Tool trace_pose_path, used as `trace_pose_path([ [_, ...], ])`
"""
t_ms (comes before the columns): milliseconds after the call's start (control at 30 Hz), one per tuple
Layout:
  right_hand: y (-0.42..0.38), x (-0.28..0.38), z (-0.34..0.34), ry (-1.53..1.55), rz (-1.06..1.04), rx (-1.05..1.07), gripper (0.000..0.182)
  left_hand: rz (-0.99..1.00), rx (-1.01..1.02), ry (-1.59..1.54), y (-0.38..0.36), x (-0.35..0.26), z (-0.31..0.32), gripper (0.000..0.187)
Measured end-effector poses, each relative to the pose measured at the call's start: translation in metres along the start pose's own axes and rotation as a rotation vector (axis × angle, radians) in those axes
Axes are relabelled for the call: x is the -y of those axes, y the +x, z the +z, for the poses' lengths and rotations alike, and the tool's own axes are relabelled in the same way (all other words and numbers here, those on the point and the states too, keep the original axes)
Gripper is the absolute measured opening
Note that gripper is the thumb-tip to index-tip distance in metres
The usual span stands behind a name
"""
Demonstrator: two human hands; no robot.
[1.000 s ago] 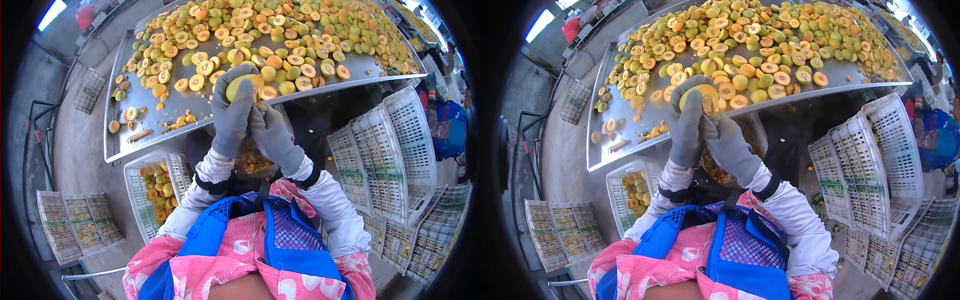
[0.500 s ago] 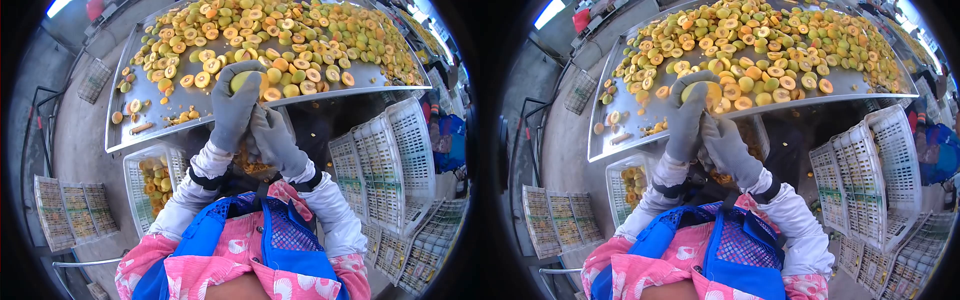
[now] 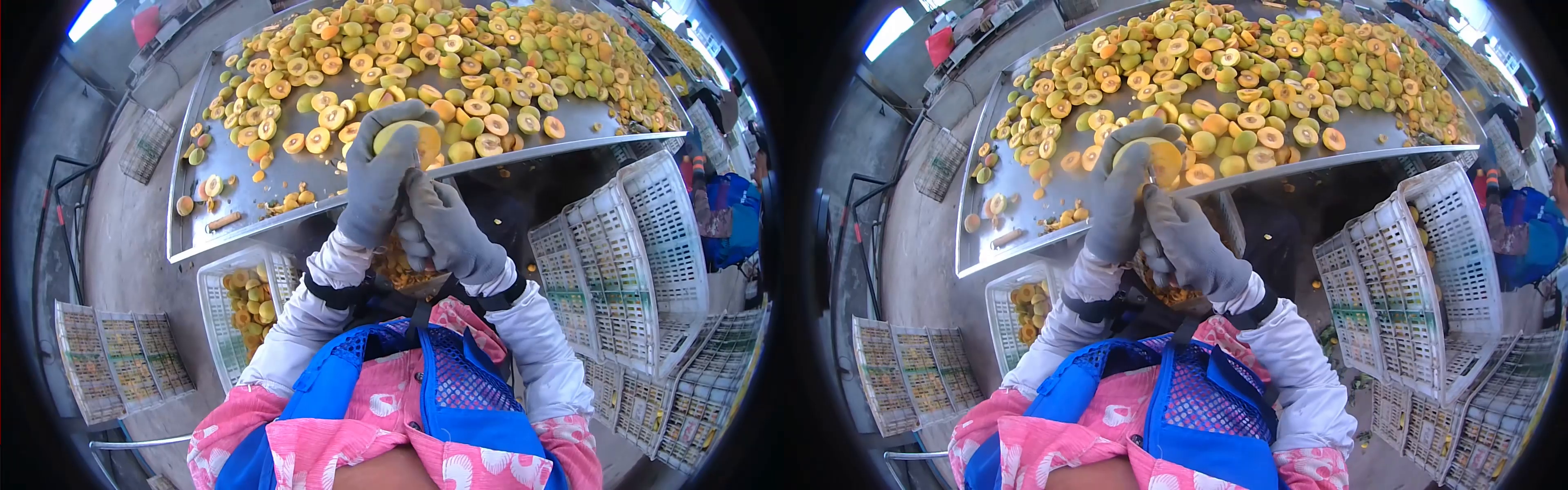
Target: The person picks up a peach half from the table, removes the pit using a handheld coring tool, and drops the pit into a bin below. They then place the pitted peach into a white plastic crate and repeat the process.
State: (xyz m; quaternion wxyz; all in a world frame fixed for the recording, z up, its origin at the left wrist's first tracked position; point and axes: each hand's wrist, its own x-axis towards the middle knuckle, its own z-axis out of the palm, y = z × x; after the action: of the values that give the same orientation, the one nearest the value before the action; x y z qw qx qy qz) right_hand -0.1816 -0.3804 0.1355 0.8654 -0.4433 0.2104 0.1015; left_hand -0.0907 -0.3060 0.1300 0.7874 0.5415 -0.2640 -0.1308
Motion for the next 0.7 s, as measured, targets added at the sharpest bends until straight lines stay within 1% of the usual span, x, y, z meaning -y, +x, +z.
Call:
trace_pose_path([
  [33, 0.002, -0.003, -0.003, 0.001, -0.002, -0.001, 0.039, -0.033, 0.028, -0.191, 0.0, 0.001, 0.003, 0.031],
  [67, 0.006, -0.01, -0.007, -0.021, -0.078, -0.023, 0.037, -0.063, 0.055, -0.381, 0.002, 0.001, 0.004, 0.034],
  [100, 0.011, -0.015, -0.01, -0.042, -0.148, -0.043, 0.036, -0.061, 0.052, -0.38, 0.003, 0.003, 0.0, 0.034],
  [133, 0.014, -0.016, -0.011, -0.043, -0.145, -0.037, 0.036, -0.115, 0.104, -0.311, 0.006, 0.005, -0.006, 0.037],
  [167, 0.016, -0.017, -0.013, -0.151, -0.212, -0.137, 0.036, -0.173, 0.156, -0.243, 0.007, 0.007, -0.011, 0.041],
  [200, 0.017, -0.018, -0.015, -0.259, -0.277, -0.24, 0.035, -0.178, 0.152, -0.243, 0.01, 0.01, -0.015, 0.041],
  [233, 0.019, -0.019, -0.016, -0.262, -0.297, -0.235, 0.036, -0.201, 0.166, -0.19, 0.013, 0.007, -0.015, 0.041],
  [267, 0.018, -0.02, -0.014, -0.266, -0.285, -0.23, 0.036, -0.223, 0.175, -0.135, 0.014, 0.002, -0.014, 0.041],
  [300, 0.017, -0.02, -0.009, -0.218, -0.212, -0.213, 0.036, -0.146, 0.049, 0.153, 0.009, 0.0, -0.005, 0.038],
  [333, 0.015, -0.019, -0.004, -0.17, -0.141, -0.194, 0.037, -0.148, 0.037, 0.156, 0.009, 0.004, -0.006, 0.038],
  [367, 0.013, -0.013, -0.003, -0.174, -0.138, -0.186, 0.037, -0.128, -0.014, 0.143, 0.011, 0.012, -0.009, 0.035],
  [433, 0.011, -0.003, -0.004, -0.054, 0.102, -0.088, 0.04, -0.084, -0.101, 0.126, 0.015, 0.025, -0.011, 0.028],
  [467, 0.014, -0.001, -0.004, -0.053, 0.099, -0.087, 0.04, -0.082, -0.098, 0.128, 0.018, 0.028, -0.014, 0.028],
  [533, 0.018, 0.003, -0.005, -0.093, 0.187, -0.086, 0.043, -0.485, -0.199, 0.047, 0.026, 0.03, -0.015, 0.027],
  [567, 0.018, 0.006, -0.007, -0.091, 0.186, -0.096, 0.043, -0.49, -0.191, 0.041, 0.027, 0.03, -0.012, 0.027],
  [633, 0.018, 0.009, -0.011, 0.069, 0.213, 0.08, 0.044, -0.298, -0.198, 0.296, 0.028, 0.027, -0.008, 0.028],
  [667, 0.019, 0.007, -0.015, 0.068, 0.218, 0.079, 0.044, -0.302, -0.202, 0.294, 0.027, 0.03, -0.009, 0.028],
  [700, 0.022, 0.004, -0.02, 0.14, 0.253, 0.145, 0.044, -0.075, -0.124, 0.39, 0.027, 0.033, -0.011, 0.028],
])
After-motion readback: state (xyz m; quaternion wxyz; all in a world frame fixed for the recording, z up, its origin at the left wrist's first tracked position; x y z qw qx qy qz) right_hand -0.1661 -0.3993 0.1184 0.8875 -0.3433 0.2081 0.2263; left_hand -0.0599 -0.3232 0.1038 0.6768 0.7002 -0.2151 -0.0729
